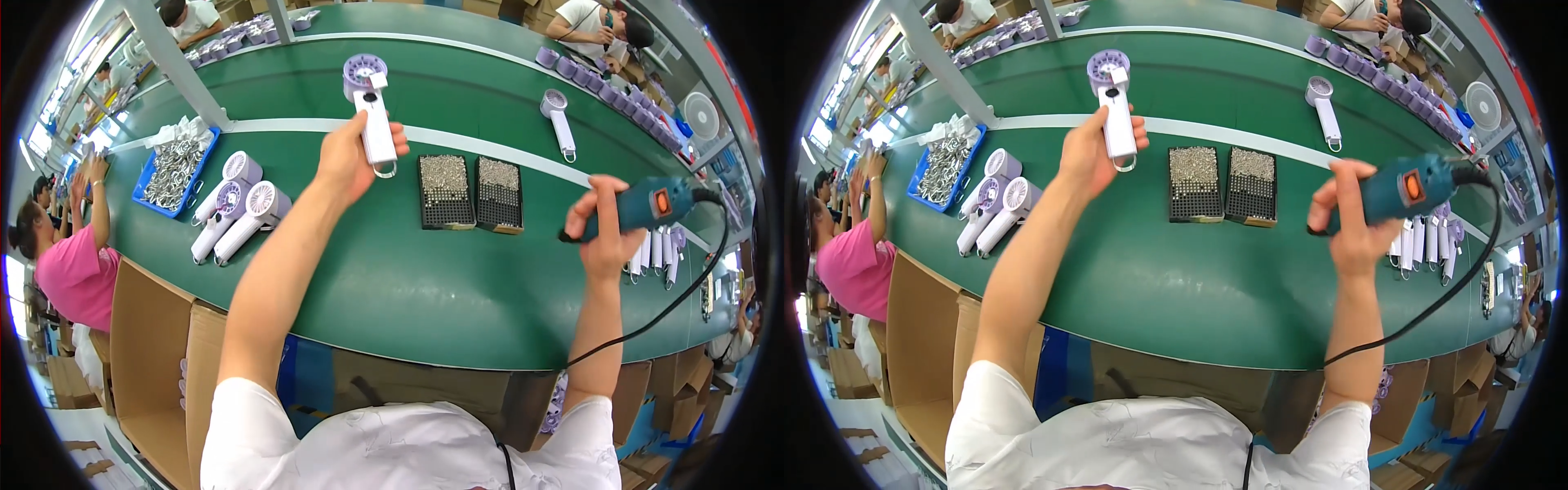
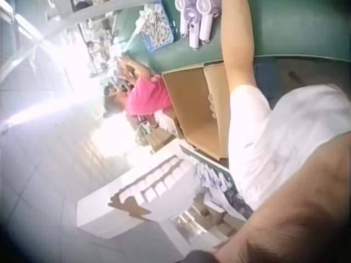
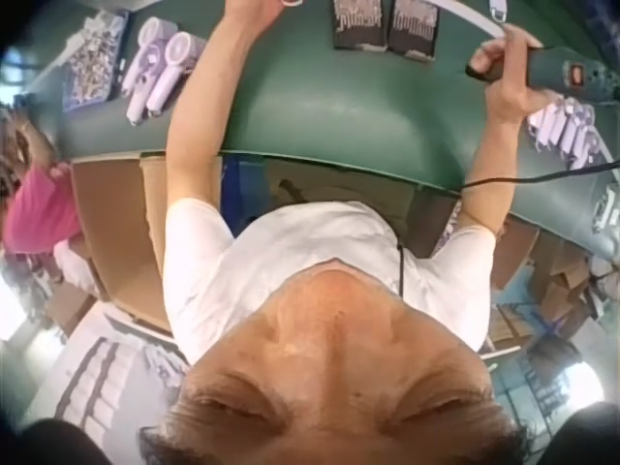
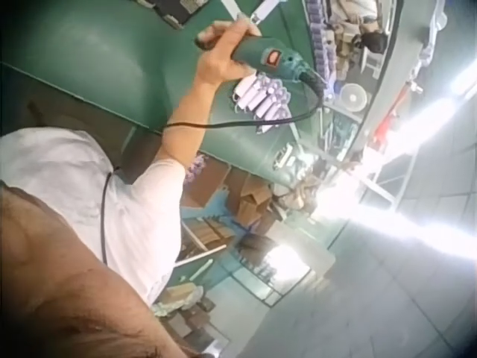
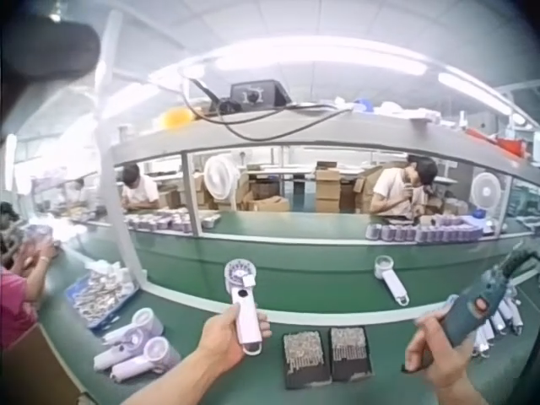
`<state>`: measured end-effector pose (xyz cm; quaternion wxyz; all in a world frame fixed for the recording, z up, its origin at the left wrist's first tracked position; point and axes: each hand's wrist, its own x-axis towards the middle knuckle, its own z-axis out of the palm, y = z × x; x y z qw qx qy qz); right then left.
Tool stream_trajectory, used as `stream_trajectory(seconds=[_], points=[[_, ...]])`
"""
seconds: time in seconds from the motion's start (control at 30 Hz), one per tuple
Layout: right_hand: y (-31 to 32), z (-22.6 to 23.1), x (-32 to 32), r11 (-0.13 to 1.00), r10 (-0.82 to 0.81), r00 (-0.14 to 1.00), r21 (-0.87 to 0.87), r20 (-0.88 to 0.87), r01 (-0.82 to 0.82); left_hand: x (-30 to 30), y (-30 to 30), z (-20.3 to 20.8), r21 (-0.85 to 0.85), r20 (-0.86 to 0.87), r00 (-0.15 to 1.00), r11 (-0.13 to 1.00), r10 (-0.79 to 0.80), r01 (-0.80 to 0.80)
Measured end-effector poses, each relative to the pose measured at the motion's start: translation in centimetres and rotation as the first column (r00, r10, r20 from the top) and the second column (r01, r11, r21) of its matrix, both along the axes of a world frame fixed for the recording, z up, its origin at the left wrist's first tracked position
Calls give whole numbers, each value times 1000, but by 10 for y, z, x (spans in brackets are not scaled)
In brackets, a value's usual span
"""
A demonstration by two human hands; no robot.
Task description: The person assembles handheld fans by positioning components and fastening screws with an electric screwdriver, then places the assembled fans onto the conveyor belt.
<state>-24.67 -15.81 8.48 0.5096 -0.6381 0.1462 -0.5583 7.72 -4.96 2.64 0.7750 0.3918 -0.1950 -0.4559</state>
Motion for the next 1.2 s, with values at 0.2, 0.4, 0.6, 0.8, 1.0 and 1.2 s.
stream_trajectory(seconds=[0.2, 0.4, 0.6, 0.8, 1.0, 1.2], points=[[18, -2, 92, 974, 208, 968, 64, 142, -219, -36, 44, -23, 53, -25, 990, 989, -139, 140], [18, -23, 135, 963, 225, 966, 123, 124, -240, -22, 43, -38, 172, 186, 982, 985, -25, -7], [9, -43, 146, 976, 158, 984, 142, 81, -168, -25, 43, -45, 240, 125, 992, 970, 13, -43], [4, -49, 150, 983, 151, 985, 95, 83, -158, -28, 44, -48, 220, 54, 998, 975, -18, 5], [7, -53, 151, 976, 151, 986, 145, 68, -160, -37, 42, -38, 333, 124, 991, 943, -48, 4], [6, -56, 151, 990, 120, 993, 81, -4, -119, -41, 40, -39, 355, 146, 986, 935, -75, 19]])
